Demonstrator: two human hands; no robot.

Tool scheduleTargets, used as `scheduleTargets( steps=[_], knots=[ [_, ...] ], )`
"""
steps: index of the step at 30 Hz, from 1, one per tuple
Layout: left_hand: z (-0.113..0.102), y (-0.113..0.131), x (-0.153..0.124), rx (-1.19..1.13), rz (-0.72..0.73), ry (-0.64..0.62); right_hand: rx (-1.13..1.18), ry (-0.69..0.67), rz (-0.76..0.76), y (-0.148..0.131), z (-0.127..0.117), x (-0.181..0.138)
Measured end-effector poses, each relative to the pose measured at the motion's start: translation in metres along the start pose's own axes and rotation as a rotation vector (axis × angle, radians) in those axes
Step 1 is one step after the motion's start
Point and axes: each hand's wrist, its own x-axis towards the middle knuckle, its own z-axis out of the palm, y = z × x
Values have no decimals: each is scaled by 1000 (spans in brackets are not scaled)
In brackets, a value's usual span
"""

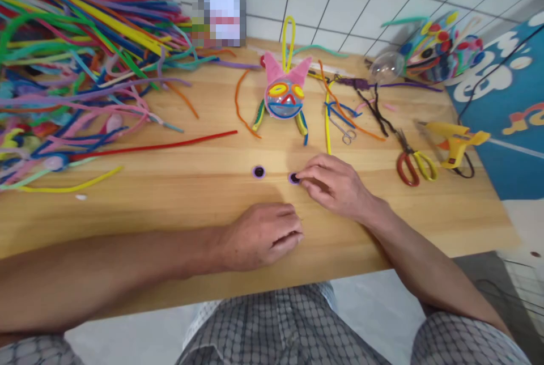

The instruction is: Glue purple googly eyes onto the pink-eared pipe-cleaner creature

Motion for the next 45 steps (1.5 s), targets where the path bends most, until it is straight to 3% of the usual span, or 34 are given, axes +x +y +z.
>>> scheduleTargets(
  steps=[4,8,11,18,24,31,45],
  knots=[
    [1,-1,-1,-13,21,18,-36,6,-15,-1,-1,1],
    [3,-2,-1,-23,43,36,9,142,5,-5,-9,2],
    [3,-3,-2,-22,57,37,34,164,18,-9,-13,3],
    [3,-2,0,-8,96,56,37,227,-35,-12,-1,3],
    [3,2,-1,242,264,138,90,167,-50,-19,2,2],
    [4,-4,-1,397,304,156,87,134,-107,-19,-3,0],
    [0,-9,4,348,180,-73,57,119,-86,-13,3,-3]
  ],
)
